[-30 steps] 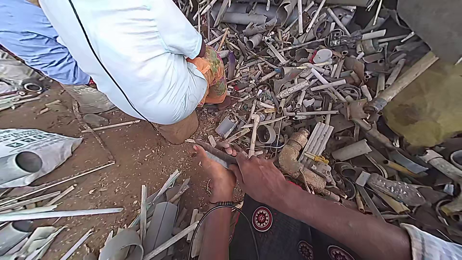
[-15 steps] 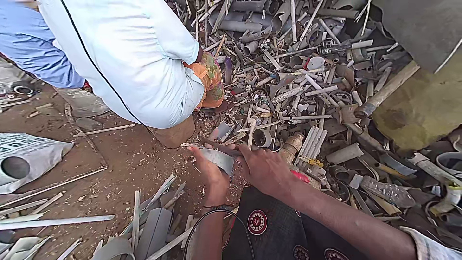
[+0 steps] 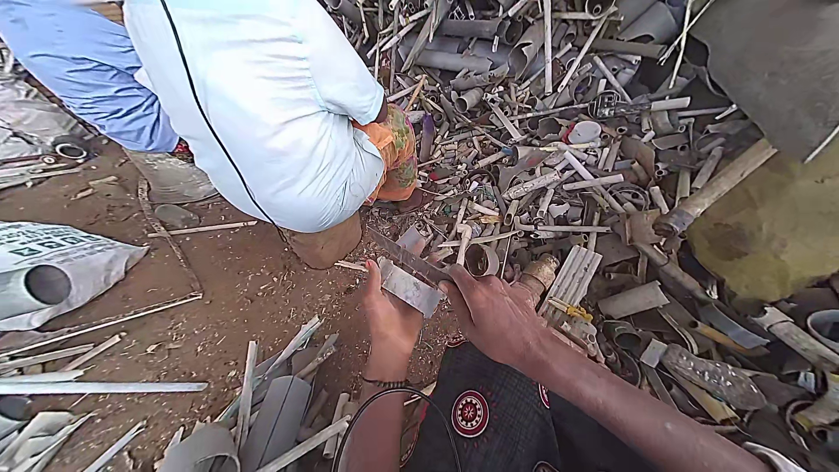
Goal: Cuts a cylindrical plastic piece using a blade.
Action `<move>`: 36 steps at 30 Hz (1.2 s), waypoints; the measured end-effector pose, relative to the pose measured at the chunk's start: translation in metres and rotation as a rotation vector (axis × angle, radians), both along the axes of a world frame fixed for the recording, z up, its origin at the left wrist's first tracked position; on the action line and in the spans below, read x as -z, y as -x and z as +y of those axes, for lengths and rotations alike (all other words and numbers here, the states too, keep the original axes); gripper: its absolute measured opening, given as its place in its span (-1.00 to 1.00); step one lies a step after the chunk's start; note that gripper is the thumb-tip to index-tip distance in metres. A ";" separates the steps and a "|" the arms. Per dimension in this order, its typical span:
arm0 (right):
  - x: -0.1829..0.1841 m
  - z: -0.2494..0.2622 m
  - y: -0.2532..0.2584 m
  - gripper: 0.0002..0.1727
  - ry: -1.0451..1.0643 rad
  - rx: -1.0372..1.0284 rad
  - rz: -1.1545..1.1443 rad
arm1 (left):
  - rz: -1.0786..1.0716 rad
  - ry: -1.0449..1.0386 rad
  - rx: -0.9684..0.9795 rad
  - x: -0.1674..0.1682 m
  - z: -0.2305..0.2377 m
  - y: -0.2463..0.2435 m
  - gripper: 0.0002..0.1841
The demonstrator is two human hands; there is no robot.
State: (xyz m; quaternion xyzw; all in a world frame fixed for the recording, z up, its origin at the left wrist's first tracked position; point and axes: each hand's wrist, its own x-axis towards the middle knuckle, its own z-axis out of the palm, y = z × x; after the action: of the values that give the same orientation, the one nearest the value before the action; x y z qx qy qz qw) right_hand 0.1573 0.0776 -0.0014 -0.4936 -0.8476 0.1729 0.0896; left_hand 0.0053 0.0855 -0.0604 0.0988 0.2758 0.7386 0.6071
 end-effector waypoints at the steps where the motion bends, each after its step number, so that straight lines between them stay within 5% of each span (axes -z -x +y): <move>1: 0.002 0.001 0.002 -0.52 -0.004 -0.008 -0.002 | -0.044 -0.028 0.016 -0.001 -0.001 -0.002 -0.25; 20: 0.016 -0.001 0.034 -0.46 0.052 0.055 -0.112 | -0.049 0.165 -0.114 -0.005 0.000 -0.017 -0.33; 36: 0.018 0.008 0.047 -0.53 0.294 -0.002 -0.323 | -0.111 0.393 -0.232 0.005 0.006 -0.016 -0.48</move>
State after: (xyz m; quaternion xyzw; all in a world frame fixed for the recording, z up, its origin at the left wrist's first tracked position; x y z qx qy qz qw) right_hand 0.1108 0.0857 -0.0191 -0.5219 -0.8171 0.2134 -0.1204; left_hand 0.0208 0.0913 -0.0656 -0.0946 0.3901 0.7397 0.5401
